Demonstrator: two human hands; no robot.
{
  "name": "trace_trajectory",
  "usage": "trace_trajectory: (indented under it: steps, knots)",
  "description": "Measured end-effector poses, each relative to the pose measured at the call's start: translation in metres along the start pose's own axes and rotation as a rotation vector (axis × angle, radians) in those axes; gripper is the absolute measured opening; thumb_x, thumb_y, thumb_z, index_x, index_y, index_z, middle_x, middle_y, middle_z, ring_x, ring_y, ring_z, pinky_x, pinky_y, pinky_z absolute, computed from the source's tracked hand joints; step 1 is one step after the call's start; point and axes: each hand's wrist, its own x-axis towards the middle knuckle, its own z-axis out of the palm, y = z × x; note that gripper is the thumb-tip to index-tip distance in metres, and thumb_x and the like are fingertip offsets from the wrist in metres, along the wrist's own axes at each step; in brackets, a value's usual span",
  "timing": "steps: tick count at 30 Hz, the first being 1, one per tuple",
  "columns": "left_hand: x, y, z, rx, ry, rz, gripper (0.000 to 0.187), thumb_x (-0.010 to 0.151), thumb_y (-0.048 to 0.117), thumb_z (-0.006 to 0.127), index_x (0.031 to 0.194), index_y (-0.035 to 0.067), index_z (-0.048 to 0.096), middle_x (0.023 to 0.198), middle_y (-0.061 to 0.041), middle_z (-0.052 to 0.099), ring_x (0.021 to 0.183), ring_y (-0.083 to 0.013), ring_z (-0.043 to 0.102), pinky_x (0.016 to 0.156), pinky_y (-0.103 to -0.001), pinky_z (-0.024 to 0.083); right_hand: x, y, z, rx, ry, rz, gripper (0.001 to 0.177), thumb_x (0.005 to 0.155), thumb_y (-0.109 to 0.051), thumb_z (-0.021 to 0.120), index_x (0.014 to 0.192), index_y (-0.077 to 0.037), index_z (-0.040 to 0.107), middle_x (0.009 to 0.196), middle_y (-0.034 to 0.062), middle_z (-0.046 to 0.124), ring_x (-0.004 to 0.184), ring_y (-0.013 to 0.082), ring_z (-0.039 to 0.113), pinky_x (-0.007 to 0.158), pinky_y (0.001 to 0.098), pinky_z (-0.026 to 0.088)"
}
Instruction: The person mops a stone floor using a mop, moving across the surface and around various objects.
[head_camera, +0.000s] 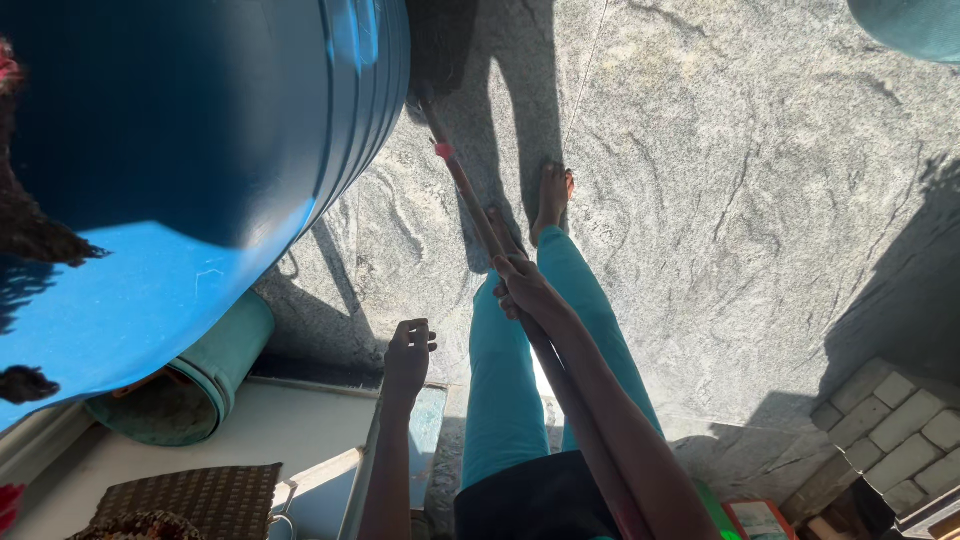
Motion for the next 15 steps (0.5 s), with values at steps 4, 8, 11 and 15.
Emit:
trace_trajectory:
  steps: [4,8,11,15]
  knots:
    - [-0.002,-0.030,0.006,0.008,-0.005,0.019,0.033,0.101,0.031,0.054,0.123,0.008,0.064,0.104,-0.016,0.079,0.094,-0.0224,0.080,0.080,-0.035,0.060,-0.008,0.033,0.012,0.022,-0.017,0.056,0.042,0.105,-0.042,0.054,0.125,-0.005,0.056,0.073,0.0038,0.053,0.050,0.0088,0.049,0.042,0.0274,0.045]
    - [-0.001,-0.048,0.021,0.009,0.005,0.030,0.033,0.100,0.032,0.056,0.122,0.008,0.064,0.102,-0.015,0.079,0.091,-0.0228,0.080,0.079,-0.036,0.061,-0.019,0.036,0.001,-0.168,0.104,0.051,0.045,0.102,-0.038,0.057,0.127,-0.001,0.058,0.077,0.0091,0.060,0.051,0.0127,0.055,0.043,0.0301,0.049]
    - [-0.001,-0.046,0.035,-0.058,-0.005,0.025,0.032,0.102,0.030,0.055,0.122,0.006,0.066,0.103,-0.016,0.078,0.092,-0.0226,0.080,0.080,-0.036,0.062,-0.030,0.034,-0.023,-0.209,0.151,0.052,0.045,0.101,-0.037,0.058,0.130,-0.001,0.059,0.077,0.0089,0.061,0.051,0.0118,0.056,0.043,0.0294,0.050]
    - [-0.005,-0.034,0.050,0.007,-0.013,0.058,0.034,0.102,0.032,0.053,0.123,0.007,0.064,0.103,-0.015,0.078,0.092,-0.0220,0.079,0.080,-0.037,0.060,-0.057,0.026,-0.076,-0.140,0.245,0.035,0.043,0.101,-0.034,0.058,0.132,-0.003,0.058,0.075,0.0090,0.059,0.050,0.0112,0.052,0.042,0.0290,0.046]
